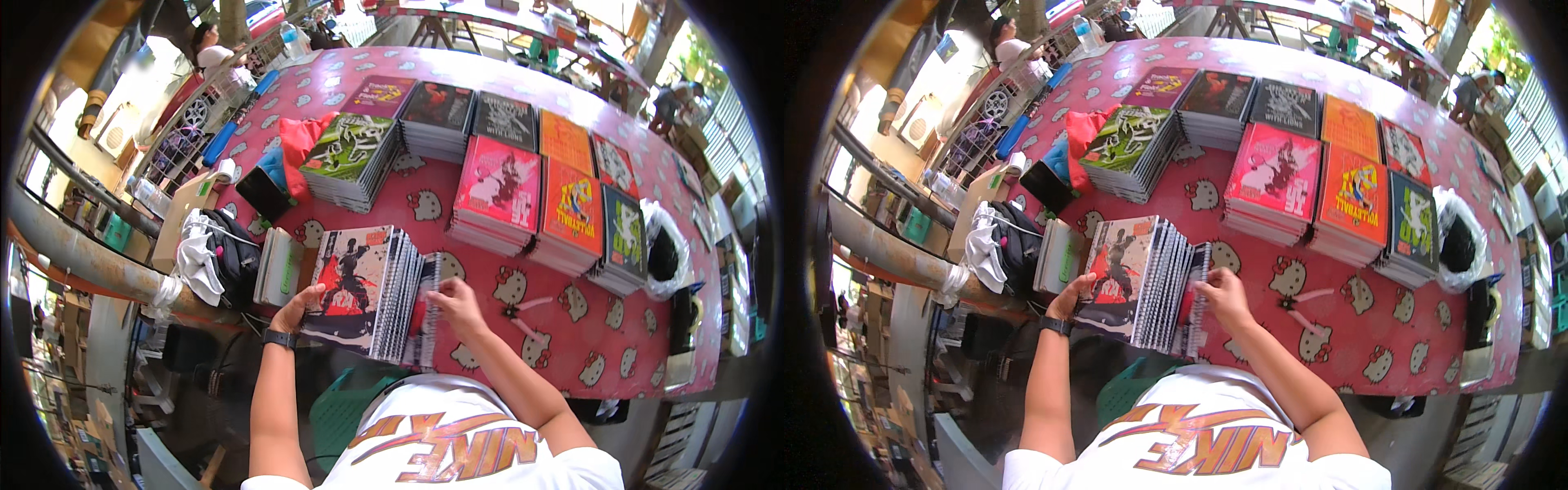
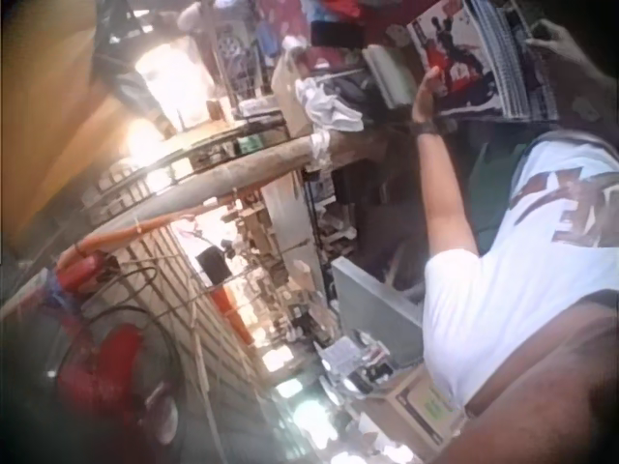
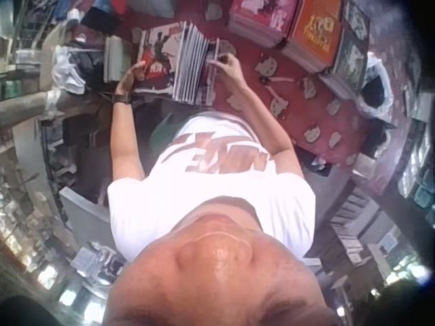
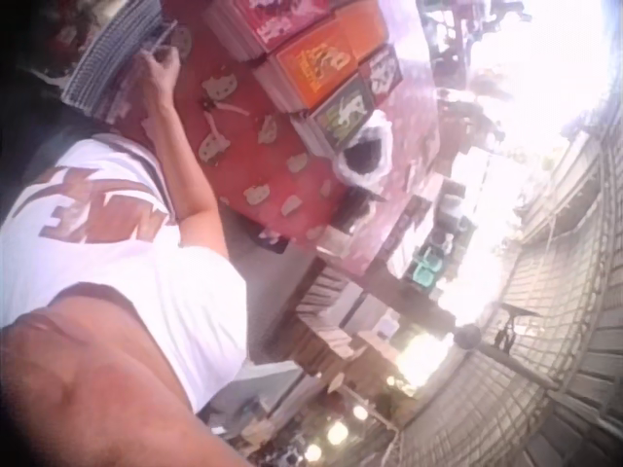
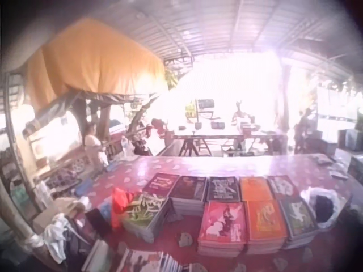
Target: The person organizes and stacks various sports-themed notebooks on a table, using a small pink tool to adjust the spiral bindings and moving items between stacks.
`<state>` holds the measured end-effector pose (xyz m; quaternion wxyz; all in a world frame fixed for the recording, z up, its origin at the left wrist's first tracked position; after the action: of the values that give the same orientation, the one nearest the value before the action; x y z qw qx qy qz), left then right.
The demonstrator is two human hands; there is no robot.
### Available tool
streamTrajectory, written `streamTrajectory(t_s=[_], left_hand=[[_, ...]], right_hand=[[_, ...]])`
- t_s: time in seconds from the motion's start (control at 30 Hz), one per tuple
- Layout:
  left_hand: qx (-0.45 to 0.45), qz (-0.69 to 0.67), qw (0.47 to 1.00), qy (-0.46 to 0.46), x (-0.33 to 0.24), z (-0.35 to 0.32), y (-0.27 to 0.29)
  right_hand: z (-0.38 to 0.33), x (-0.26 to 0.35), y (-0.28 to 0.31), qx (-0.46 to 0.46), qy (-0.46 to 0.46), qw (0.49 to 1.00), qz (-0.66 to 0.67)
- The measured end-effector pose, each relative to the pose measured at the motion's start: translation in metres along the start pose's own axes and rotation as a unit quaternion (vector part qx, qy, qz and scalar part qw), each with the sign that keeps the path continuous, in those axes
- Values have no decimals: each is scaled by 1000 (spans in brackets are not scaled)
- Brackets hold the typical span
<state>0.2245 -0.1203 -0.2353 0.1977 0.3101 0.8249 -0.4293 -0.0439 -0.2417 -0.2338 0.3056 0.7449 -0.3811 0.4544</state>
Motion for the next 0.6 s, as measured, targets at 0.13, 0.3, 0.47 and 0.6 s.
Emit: streamTrajectory(t_s=[0.13, 0.3, 0.47, 0.6], left_hand=[[52, 54, 996, -41, 4, -5, -22], [48, 191, 977, -83, 2, -6, -18], [96, -27, 992, -72, 11, 1, -34], [93, 0, 995, -40, 33, -14, -16]], right_hand=[[-50, 114, 69, -70, 200, 976, -58], [-69, 161, 52, -35, 261, 961, 84], [-25, 44, -7, -83, 96, 982, -139], [-35, 4, -9, -82, 105, 968, -211]])
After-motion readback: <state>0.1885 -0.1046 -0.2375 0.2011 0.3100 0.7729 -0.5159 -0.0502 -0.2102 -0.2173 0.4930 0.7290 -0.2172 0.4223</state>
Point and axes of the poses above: each hand's wrist, its own z-axis towards the middle knuckle, its own y-axis out of the back of the hand, x = y × z, the point moved 7 cm from there along z, towards the middle knuckle, and after that the axes turned 15 degrees about -z, right-handed, at the moved point
